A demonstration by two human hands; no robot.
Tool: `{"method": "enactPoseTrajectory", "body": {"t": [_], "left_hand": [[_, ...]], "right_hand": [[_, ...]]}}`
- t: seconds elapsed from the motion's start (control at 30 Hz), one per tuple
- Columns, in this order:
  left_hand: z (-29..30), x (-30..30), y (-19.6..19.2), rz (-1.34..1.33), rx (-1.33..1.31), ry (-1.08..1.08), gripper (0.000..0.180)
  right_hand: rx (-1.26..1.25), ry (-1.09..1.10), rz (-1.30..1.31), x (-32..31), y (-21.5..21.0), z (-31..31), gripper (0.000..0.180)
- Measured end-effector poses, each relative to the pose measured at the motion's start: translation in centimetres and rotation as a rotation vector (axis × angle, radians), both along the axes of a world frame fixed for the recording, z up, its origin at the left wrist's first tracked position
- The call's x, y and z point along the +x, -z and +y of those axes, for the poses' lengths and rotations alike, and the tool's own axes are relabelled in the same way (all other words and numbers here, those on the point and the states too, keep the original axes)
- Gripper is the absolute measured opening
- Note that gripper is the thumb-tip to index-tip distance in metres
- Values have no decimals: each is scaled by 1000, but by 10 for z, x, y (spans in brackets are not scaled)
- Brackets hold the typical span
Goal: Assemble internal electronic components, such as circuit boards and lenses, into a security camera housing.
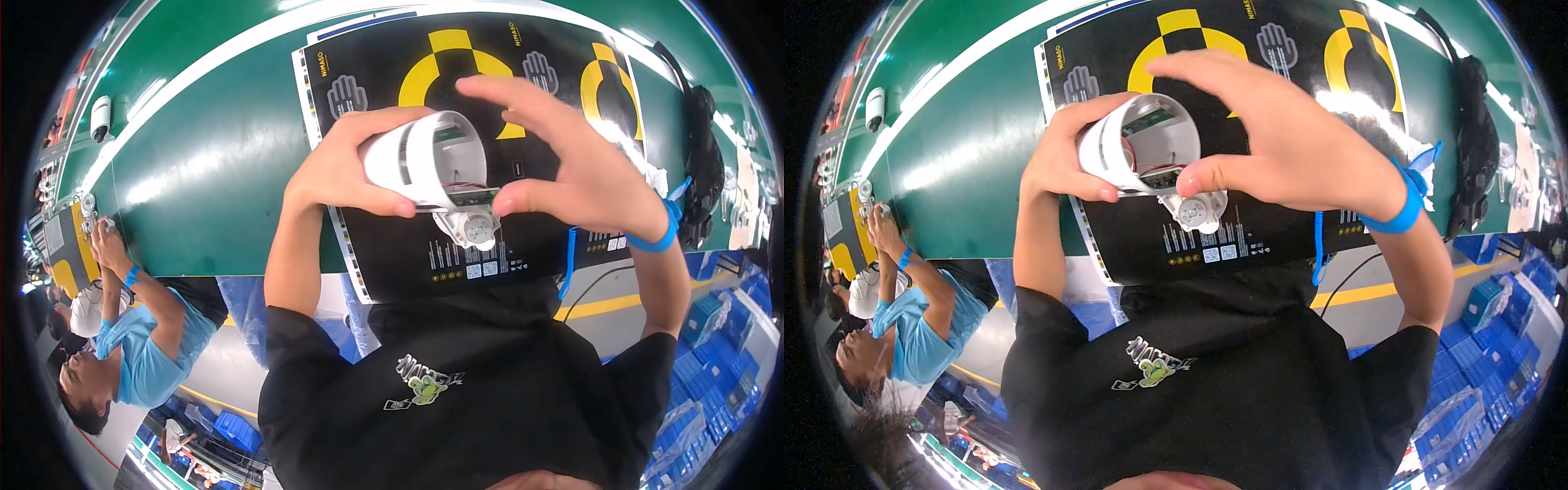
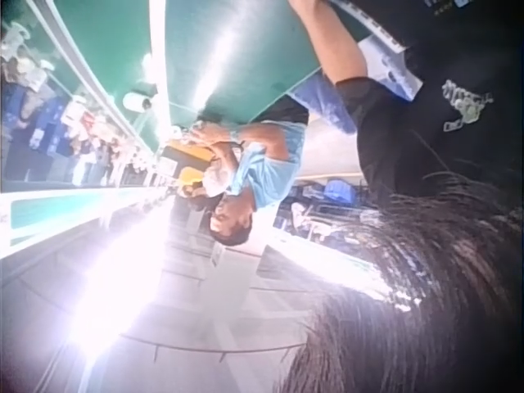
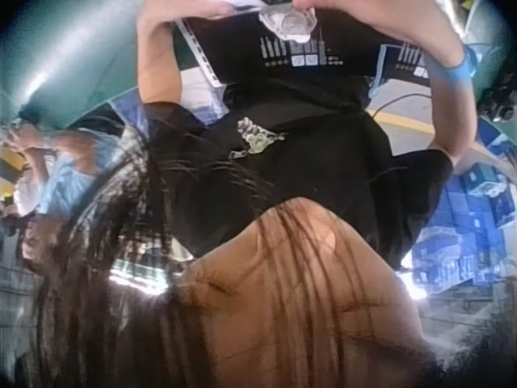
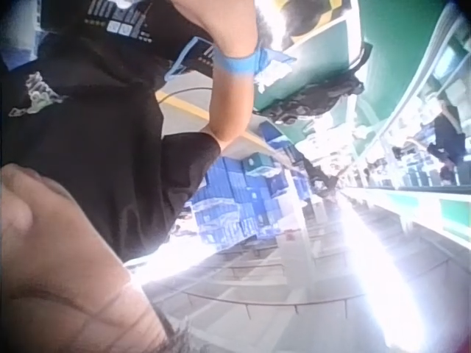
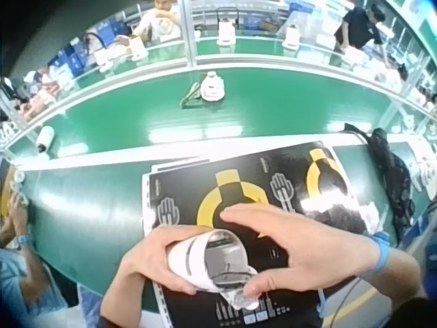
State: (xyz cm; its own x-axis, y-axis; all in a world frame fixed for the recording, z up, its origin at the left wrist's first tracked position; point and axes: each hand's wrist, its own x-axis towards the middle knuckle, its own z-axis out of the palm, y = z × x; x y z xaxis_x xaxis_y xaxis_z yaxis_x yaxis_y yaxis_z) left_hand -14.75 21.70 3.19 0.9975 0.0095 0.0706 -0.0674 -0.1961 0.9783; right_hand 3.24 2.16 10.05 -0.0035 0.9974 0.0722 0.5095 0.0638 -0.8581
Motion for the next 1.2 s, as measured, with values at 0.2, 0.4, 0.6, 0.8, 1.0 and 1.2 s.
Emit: {"method": "enactPoseTrajectory", "body": {"t": [0.2,0.4,0.6,0.8,1.0,1.2], "left_hand": [[-3,-1,5,0,-70,-7,84],[0,1,17,-61,-49,30,85],[0,2,19,-56,-78,45,85],[-2,3,14,-70,-22,49,84],[0,7,17,-51,8,144,96],[0,1,22,-129,-88,120,77]], "right_hand": [[-104,-53,275,-8,11,4,61],[-139,34,350,-16,8,4,60],[-140,84,382,-22,9,4,58],[-115,142,127,-30,18,8,75],[-14,3,53,-20,48,34,95],[15,-114,76,-24,44,52,103]]}}
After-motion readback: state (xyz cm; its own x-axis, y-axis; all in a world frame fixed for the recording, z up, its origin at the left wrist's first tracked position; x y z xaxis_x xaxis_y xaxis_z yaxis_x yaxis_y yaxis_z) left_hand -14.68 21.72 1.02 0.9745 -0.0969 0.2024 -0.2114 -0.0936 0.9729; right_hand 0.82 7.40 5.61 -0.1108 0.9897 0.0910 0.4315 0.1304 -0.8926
